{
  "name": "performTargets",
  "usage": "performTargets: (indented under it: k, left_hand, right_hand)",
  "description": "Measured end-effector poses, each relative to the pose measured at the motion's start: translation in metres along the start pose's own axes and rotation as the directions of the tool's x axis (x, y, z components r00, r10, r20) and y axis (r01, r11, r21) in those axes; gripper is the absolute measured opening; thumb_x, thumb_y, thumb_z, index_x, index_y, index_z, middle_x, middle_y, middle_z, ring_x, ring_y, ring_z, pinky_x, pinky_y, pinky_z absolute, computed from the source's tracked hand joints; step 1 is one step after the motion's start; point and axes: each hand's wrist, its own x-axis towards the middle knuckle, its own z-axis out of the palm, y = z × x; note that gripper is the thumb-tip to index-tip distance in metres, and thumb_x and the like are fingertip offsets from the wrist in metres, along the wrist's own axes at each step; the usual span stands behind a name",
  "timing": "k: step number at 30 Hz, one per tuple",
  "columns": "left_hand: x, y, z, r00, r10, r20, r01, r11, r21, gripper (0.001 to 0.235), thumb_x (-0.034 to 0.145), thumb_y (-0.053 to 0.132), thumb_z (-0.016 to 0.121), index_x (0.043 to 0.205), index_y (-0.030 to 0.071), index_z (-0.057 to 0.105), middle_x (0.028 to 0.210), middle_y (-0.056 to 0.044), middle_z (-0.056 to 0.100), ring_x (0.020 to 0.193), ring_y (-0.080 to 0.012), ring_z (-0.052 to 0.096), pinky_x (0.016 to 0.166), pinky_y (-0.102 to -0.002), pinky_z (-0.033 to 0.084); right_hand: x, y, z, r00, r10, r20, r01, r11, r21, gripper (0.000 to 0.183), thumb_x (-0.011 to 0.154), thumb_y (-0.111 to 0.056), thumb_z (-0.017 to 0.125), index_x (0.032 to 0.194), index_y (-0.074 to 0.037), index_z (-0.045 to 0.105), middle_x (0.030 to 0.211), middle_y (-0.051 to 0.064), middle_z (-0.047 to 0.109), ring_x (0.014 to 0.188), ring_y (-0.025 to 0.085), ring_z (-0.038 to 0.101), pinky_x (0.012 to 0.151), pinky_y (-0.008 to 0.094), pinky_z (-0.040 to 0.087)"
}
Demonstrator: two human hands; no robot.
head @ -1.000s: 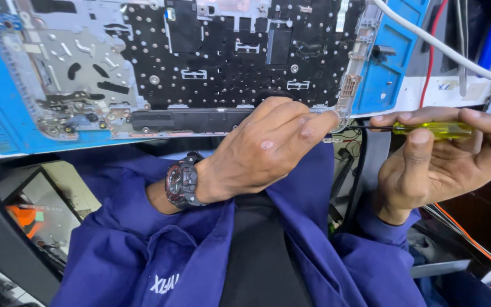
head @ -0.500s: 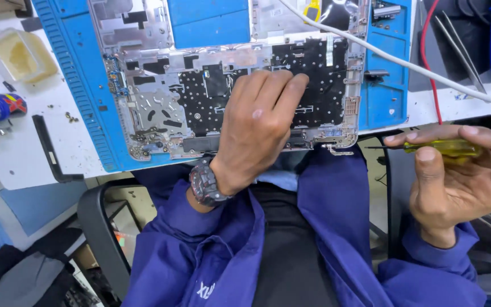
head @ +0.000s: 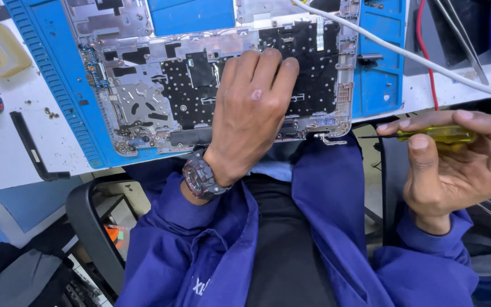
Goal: The person uses pliers to remove a small metal bracket from the edge of a disassembled electronic device. Then, using a screwdriver, they repeatedly pry and adjust the same bracket area along the device's edge.
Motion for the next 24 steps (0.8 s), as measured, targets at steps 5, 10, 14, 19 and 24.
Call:
performTargets:
  k: [5,10,14,19,24]
  left_hand:
    - [-0.011,0.007,-0.019,1.0,0.001,0.02,0.003,0.986,-0.168,0.009,0.105,0.002,0.057,0.099,0.006,0.063,0.097,-0.01,0.06,0.083,-0.0259,0.055,0.07,-0.038,0.043]
    - [-0.035,0.024,-0.015,0.997,0.069,0.033,-0.054,0.941,-0.335,0.01,0.106,0.008,0.061,0.102,0.005,0.069,0.105,-0.011,0.065,0.092,-0.0279,0.062,0.076,-0.04,0.049]
    - [-0.043,0.032,-0.005,0.996,0.084,0.042,-0.069,0.959,-0.275,0.008,0.105,0.007,0.062,0.104,0.006,0.07,0.112,-0.01,0.064,0.097,-0.0272,0.06,0.079,-0.039,0.051]
    - [-0.04,0.033,-0.008,0.995,0.094,0.027,-0.086,0.97,-0.228,0.011,0.105,0.003,0.059,0.103,0.007,0.069,0.111,-0.008,0.064,0.096,-0.0252,0.06,0.079,-0.037,0.05]
    - [-0.039,0.033,-0.008,0.996,0.09,0.005,-0.086,0.963,-0.256,0.012,0.105,0.002,0.058,0.101,0.005,0.068,0.107,-0.009,0.064,0.094,-0.0259,0.062,0.077,-0.037,0.051]
  right_hand:
    - [0.0,0.002,-0.002,1.0,-0.008,0.019,0.008,1.0,-0.03,0.031,0.115,0.003,0.051,0.137,-0.003,0.03,0.098,0.035,0.051,0.089,0.043,0.063,0.088,0.058,0.067]
    - [0.002,0.002,0.0,0.999,-0.011,0.032,0.011,1.0,-0.027,0.03,0.115,0.002,0.051,0.137,-0.002,0.031,0.097,0.036,0.051,0.087,0.043,0.063,0.087,0.057,0.067]
    - [0.001,0.0,-0.001,0.999,-0.022,0.049,0.023,1.0,-0.021,0.031,0.115,0.005,0.05,0.138,-0.003,0.03,0.099,0.035,0.05,0.089,0.043,0.063,0.087,0.057,0.067]
    - [0.0,0.001,0.0,1.0,-0.009,0.011,0.009,1.0,-0.013,0.029,0.115,0.004,0.052,0.135,-0.001,0.031,0.097,0.033,0.048,0.088,0.041,0.063,0.086,0.057,0.068]
    - [0.0,0.002,-0.001,0.999,-0.02,0.04,0.02,1.0,-0.015,0.032,0.115,0.007,0.05,0.138,-0.002,0.03,0.097,0.036,0.05,0.088,0.042,0.062,0.087,0.057,0.068]
